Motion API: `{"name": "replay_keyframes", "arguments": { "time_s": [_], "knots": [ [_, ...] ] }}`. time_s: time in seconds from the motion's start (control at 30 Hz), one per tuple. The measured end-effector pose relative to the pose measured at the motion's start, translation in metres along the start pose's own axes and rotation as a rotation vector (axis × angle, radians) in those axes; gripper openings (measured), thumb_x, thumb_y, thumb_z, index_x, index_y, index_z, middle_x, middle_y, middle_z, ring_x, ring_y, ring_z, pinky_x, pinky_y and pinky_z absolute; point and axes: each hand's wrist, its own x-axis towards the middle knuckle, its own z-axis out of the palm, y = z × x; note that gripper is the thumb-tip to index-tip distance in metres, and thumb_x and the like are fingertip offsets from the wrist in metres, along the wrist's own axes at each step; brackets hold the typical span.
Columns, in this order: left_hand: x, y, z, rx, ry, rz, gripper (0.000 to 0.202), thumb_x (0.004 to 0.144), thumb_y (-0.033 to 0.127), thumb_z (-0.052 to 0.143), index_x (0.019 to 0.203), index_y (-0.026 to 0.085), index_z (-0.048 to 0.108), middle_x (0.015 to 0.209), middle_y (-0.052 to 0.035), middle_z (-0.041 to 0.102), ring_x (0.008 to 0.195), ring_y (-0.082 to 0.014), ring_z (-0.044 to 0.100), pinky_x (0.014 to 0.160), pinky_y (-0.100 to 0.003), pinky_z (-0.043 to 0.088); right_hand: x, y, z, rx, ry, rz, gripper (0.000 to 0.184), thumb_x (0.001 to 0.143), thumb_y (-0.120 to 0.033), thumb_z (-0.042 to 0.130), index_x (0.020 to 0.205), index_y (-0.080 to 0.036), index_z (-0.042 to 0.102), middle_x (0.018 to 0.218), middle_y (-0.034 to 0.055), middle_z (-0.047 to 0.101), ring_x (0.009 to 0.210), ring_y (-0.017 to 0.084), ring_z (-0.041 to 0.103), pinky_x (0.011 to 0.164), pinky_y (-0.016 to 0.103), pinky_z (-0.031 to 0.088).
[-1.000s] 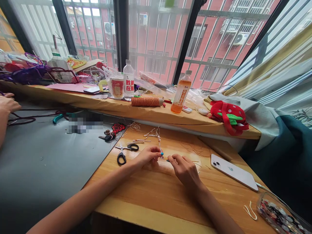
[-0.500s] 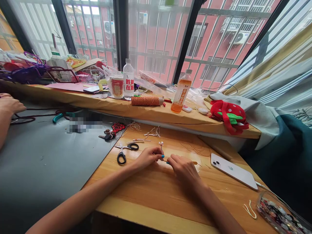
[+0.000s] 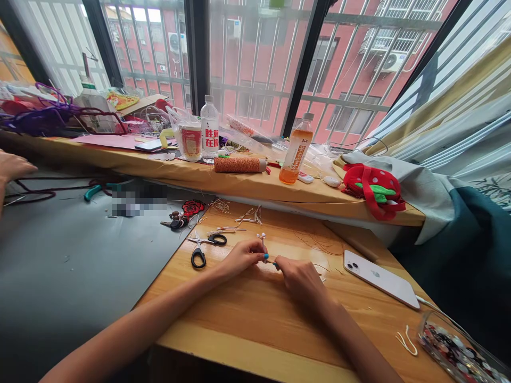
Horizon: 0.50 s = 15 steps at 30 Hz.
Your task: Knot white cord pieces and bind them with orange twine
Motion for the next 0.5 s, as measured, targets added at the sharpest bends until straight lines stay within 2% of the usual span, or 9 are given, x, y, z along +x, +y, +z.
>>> {"name": "replay_keyframes", "arguments": {
  "time_s": [0.2,0.37,0.5],
  "knots": [
    [-0.0001,0.0009,-0.0008,0.002,-0.003,-0.013,0.019,0.066,0.031,0.056,0.071,0.013,0.054,0.069,-0.0005,0.052,0.064,-0.0103,0.046,0.06,-0.021,0.037,0.0032,-0.0007,0.0034,-0.003,-0.004,0.106,0.016,0.085,-0.017,0.031,0.087,-0.017,0.047,0.054,-0.0006,0.059,0.043,0.012,0.051,0.042,0.022,0.019],
    [-0.0013,-0.0031,0.0022,0.03,-0.055,0.017,0.023,0.064,0.029,0.06,0.079,0.014,0.05,0.071,0.0,0.049,0.066,-0.0093,0.045,0.06,-0.02,0.037,0.0048,-0.0012,0.0055,0.012,0.058,0.169,0.016,0.084,-0.017,0.033,0.074,-0.018,0.046,0.064,0.0007,0.059,0.049,0.011,0.052,0.043,0.022,0.021],
    [-0.0014,-0.0048,0.0033,0.113,0.002,0.026,0.017,0.067,0.027,0.057,0.075,0.014,0.05,0.066,0.001,0.049,0.063,-0.0089,0.045,0.059,-0.02,0.036,0.0054,-0.0054,0.0076,0.009,0.106,0.172,0.02,0.086,-0.021,0.03,0.074,-0.018,0.046,0.066,0.0013,0.058,0.049,0.01,0.052,0.041,0.022,0.021]
  ]
}}
